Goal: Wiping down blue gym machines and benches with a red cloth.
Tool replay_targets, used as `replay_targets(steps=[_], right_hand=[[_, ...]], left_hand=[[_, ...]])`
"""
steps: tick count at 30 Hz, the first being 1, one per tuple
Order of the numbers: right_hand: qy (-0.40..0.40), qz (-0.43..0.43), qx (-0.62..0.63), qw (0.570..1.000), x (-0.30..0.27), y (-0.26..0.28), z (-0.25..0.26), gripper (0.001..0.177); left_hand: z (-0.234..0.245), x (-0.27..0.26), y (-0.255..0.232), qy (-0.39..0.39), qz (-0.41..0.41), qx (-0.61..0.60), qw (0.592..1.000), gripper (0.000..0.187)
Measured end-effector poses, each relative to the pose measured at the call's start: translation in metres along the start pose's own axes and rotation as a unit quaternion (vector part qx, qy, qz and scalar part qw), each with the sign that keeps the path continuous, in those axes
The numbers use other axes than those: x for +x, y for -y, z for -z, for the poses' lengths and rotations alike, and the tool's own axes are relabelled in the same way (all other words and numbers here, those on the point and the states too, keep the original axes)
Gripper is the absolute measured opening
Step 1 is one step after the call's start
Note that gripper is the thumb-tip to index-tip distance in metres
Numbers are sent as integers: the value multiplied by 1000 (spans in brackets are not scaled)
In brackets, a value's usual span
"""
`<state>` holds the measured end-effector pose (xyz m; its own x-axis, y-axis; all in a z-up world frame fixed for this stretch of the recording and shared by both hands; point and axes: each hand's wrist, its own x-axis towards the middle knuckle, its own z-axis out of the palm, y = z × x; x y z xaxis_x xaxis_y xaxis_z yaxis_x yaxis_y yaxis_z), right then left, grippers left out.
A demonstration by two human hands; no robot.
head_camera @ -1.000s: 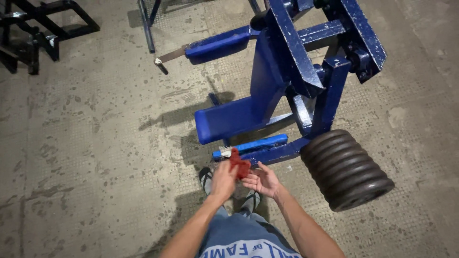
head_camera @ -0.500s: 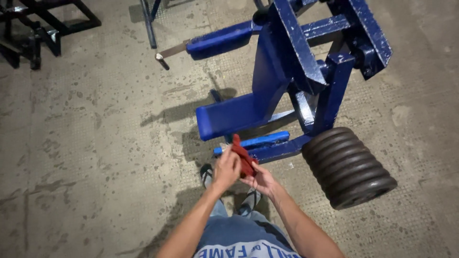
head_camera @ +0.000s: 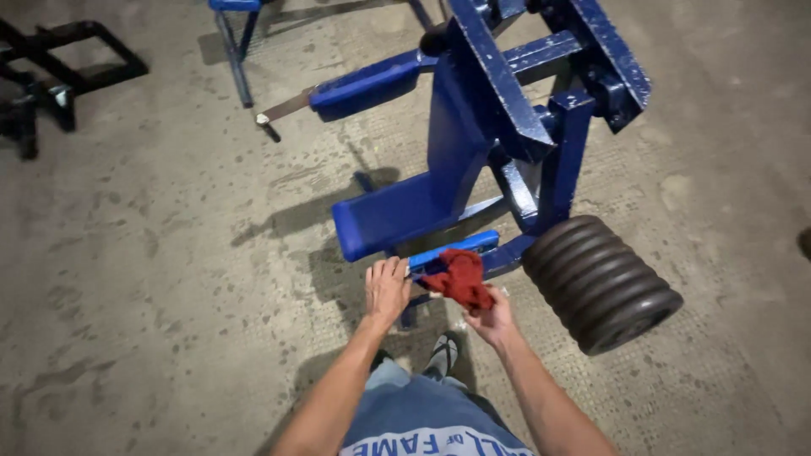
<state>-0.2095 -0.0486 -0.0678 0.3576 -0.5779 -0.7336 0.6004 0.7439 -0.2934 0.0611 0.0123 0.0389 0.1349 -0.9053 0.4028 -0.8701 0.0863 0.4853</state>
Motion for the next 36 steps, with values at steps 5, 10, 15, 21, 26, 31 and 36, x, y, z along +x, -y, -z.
replay_targets(steps=[5,10,15,21,26,31,36], right_hand=[[68,14,-72,995,15,-33,-35,47],[32,34,-142,989,7,-36,-78,42],[8,65,-139,988,-10,-38,-99,52],[34,55,-70,995,-8,-37,-96,55],[20,69,-88,993,-14,-33,-98,52],[38,55,-105,992,-8,-26,-95,50],[56,6,-126,990,-7,-10,-99,51]], left_hand=[[-27,-5,21,45,30,77,996,29],[-20,-2,31,86,41,59,994,22],[-9,5,33,121,65,-3,990,21],[-29,7,49,133,62,-7,989,14],[-49,2,46,132,48,52,989,12],[-47,1,33,127,13,145,981,12],[-38,5,22,136,34,176,974,20]])
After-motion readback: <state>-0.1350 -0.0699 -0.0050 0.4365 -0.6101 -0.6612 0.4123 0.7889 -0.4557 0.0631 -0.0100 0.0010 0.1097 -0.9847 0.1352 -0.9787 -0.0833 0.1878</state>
